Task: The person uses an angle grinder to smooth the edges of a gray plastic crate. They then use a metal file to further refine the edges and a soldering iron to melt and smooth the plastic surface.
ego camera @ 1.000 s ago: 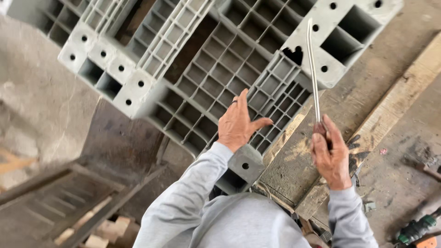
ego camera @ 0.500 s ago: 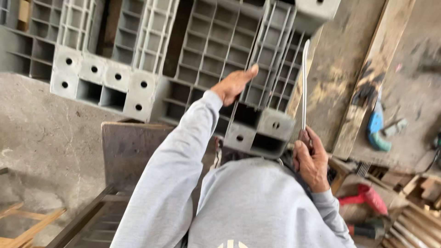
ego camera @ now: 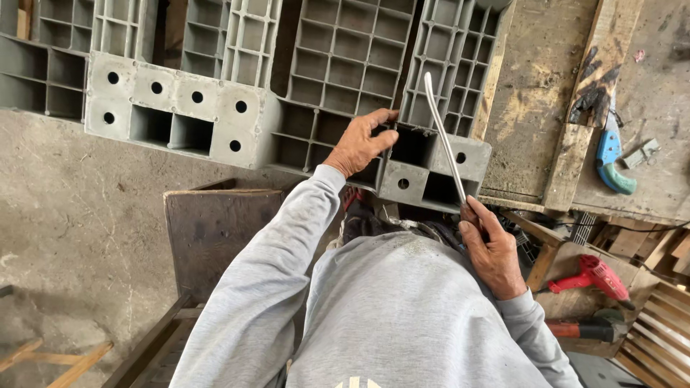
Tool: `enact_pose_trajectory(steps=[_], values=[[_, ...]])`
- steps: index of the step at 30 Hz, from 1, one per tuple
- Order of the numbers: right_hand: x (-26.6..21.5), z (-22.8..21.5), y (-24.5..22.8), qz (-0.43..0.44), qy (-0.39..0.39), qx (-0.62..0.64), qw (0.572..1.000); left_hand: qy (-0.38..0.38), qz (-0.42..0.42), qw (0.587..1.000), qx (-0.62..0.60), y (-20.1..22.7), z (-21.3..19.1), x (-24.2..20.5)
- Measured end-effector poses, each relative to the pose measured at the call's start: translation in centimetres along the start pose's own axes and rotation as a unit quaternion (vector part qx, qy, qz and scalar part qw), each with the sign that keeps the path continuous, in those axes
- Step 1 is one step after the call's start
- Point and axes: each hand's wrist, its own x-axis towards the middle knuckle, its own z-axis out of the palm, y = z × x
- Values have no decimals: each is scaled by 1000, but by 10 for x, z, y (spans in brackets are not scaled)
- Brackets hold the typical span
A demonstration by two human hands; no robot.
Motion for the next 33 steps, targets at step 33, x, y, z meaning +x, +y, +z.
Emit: enact_pose_trajectory(steps=[33], values=[[-51,55,2,-98,88,-29,991,92,0,993,73,0,15,4]])
